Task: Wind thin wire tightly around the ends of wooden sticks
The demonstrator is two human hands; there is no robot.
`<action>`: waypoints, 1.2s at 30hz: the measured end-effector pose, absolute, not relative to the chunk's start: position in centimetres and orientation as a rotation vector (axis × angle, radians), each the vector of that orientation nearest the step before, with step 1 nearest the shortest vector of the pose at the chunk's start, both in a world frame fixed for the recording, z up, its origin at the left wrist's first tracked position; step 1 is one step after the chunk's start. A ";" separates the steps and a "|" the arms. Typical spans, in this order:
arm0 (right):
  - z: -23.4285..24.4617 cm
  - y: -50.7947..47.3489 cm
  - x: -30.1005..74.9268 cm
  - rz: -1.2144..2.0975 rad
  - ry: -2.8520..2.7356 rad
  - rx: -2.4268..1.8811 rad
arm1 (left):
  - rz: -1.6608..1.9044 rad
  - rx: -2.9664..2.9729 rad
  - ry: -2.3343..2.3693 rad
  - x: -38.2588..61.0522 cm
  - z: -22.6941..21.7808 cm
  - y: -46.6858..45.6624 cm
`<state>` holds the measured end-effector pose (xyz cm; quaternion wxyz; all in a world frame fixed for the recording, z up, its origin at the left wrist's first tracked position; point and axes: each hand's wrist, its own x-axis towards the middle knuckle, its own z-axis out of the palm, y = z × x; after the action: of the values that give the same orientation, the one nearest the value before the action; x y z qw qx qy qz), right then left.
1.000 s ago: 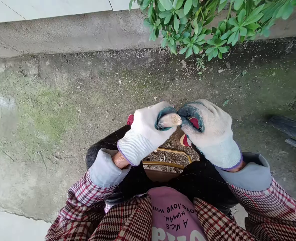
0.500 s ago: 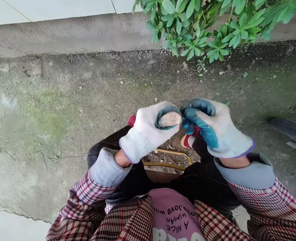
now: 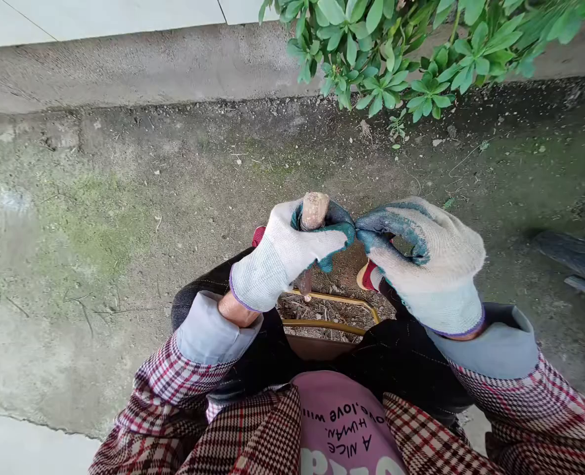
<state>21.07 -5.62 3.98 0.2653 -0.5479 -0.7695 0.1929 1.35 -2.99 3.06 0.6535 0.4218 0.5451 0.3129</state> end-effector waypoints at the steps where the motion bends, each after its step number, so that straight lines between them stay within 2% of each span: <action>1: 4.1 -5.5 21.0 0.561 -2.072 -1.492 | 0.724 1.018 1.270 1.4 3.2 -3.1; 5: 4.3 -5.0 20.9 0.793 -1.961 -1.510 | 0.765 1.372 1.391 1.4 4.2 -3.7; 11: 2.6 -3.7 21.6 1.725 -1.383 -1.367 | 0.734 2.176 1.220 0.4 4.1 -4.6; 14: 1.8 -3.4 21.7 1.937 -1.172 -1.290 | 0.726 2.488 1.119 0.3 3.2 -4.7; 16: 2.0 -3.5 21.7 1.877 -1.197 -1.328 | 0.756 2.390 1.165 0.4 2.9 -4.7; 21: 3.6 -4.2 21.5 1.304 -1.549 -1.459 | 0.730 1.854 1.363 0.9 3.3 -4.2; 23: 3.9 -4.5 21.4 1.203 -1.612 -1.454 | 0.749 1.748 1.365 1.0 3.7 -3.9; 31: 2.7 -4.5 20.3 1.373 -1.396 -1.427 | 0.882 1.087 1.327 1.1 3.7 -3.1; 36: 1.5 -4.4 19.4 1.263 -1.521 -1.417 | 0.891 0.745 1.143 1.4 2.4 -2.9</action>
<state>19.43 -4.43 1.54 0.3474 -0.5462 -0.5865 0.4868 1.43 -2.87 2.38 0.6862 0.3327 0.5102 0.3977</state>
